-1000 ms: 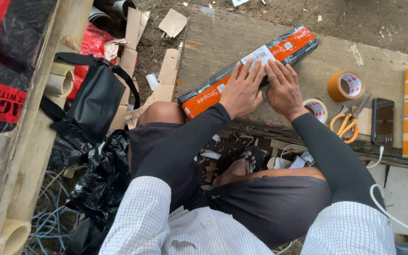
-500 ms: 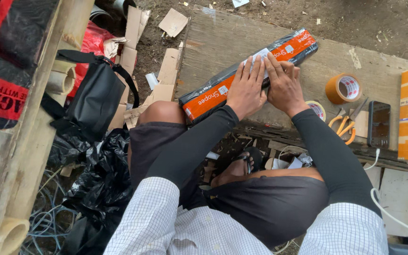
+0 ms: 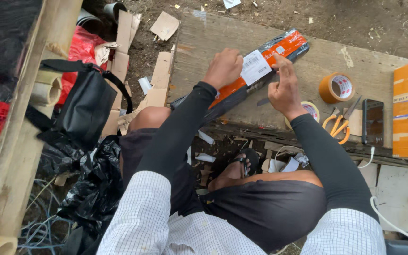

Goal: The person prepares a shipping label by cutting it with scissors, peels the backing, and sticks it onto a black plastic-wrapped package. They then apply red fragile tape across the package to secure it.

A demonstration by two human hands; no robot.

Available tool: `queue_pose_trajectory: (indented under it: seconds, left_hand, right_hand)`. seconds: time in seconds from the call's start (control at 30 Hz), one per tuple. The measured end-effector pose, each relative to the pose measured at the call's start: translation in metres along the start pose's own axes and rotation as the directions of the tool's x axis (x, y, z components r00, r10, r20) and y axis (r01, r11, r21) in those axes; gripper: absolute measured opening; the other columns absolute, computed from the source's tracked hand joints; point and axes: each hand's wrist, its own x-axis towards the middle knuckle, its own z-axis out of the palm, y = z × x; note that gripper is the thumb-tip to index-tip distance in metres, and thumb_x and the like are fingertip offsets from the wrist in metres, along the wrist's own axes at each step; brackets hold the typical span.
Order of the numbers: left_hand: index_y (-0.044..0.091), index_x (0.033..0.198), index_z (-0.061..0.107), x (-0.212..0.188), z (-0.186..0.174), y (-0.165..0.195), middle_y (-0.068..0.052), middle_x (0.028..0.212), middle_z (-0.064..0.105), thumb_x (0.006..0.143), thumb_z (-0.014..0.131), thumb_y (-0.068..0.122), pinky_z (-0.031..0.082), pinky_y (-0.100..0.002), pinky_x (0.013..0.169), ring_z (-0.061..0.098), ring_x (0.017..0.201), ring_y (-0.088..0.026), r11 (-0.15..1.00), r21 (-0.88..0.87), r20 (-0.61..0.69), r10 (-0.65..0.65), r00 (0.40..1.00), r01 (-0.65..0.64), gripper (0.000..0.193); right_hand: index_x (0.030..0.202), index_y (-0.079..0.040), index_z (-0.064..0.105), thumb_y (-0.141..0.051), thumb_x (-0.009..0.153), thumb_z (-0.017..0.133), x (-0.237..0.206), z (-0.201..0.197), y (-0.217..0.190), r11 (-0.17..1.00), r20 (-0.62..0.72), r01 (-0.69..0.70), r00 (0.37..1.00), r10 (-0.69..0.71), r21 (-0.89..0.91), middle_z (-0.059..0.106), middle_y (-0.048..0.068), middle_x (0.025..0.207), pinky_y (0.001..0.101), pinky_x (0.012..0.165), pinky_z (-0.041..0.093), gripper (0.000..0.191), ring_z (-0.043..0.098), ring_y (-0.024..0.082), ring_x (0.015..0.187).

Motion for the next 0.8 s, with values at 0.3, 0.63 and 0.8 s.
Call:
queue_pose_trajectory:
  seconds: [0.3, 0.63, 0.8]
  left_hand:
    - [0.006, 0.094, 0.077, 0.004, 0.011, 0.013, -0.014, 0.099, 0.074, 0.088, 0.073, 0.016, 0.056, -0.041, 0.084, 0.071, 0.094, -0.032, 0.931, -0.22, -0.216, 0.246, 0.945, -0.292, 0.012]
    - [0.007, 0.092, 0.076, -0.009, 0.008, 0.033, -0.01, 0.09, 0.065, 0.089, 0.074, 0.011, 0.054, -0.041, 0.077, 0.068, 0.087, -0.03, 0.929, -0.003, -0.233, 0.359, 0.904, -0.37, 0.005]
    - [0.009, 0.095, 0.077, -0.005, 0.012, 0.028, -0.008, 0.091, 0.066, 0.09, 0.075, 0.013, 0.055, -0.04, 0.076, 0.068, 0.084, -0.027, 0.953, -0.098, -0.265, 0.253, 0.93, -0.287, 0.007]
  right_hand:
    - [0.141, -0.001, 0.056, 0.012, 0.086, 0.047, 0.009, -0.01, 0.01, 0.961, -0.011, -0.202, 0.978, 0.207, 0.19, 0.073, 0.016, 0.126, 0.0332, 0.095, 0.058, 0.058, 0.074, 0.024, 0.115]
    - [0.134, -0.004, 0.063, 0.007, 0.091, 0.053, 0.02, -0.012, 0.009, 0.871, 0.034, -0.392, 0.916, 0.401, 0.296, 0.072, 0.011, 0.116, 0.0305, 0.091, 0.059, 0.045, 0.073, 0.017, 0.104]
    - [0.133, -0.004, 0.065, 0.01, 0.087, 0.053, 0.018, -0.011, 0.0, 0.952, -0.024, -0.256, 0.964, 0.264, 0.168, 0.069, 0.013, 0.116, 0.031, 0.09, 0.059, 0.05, 0.073, 0.019, 0.102]
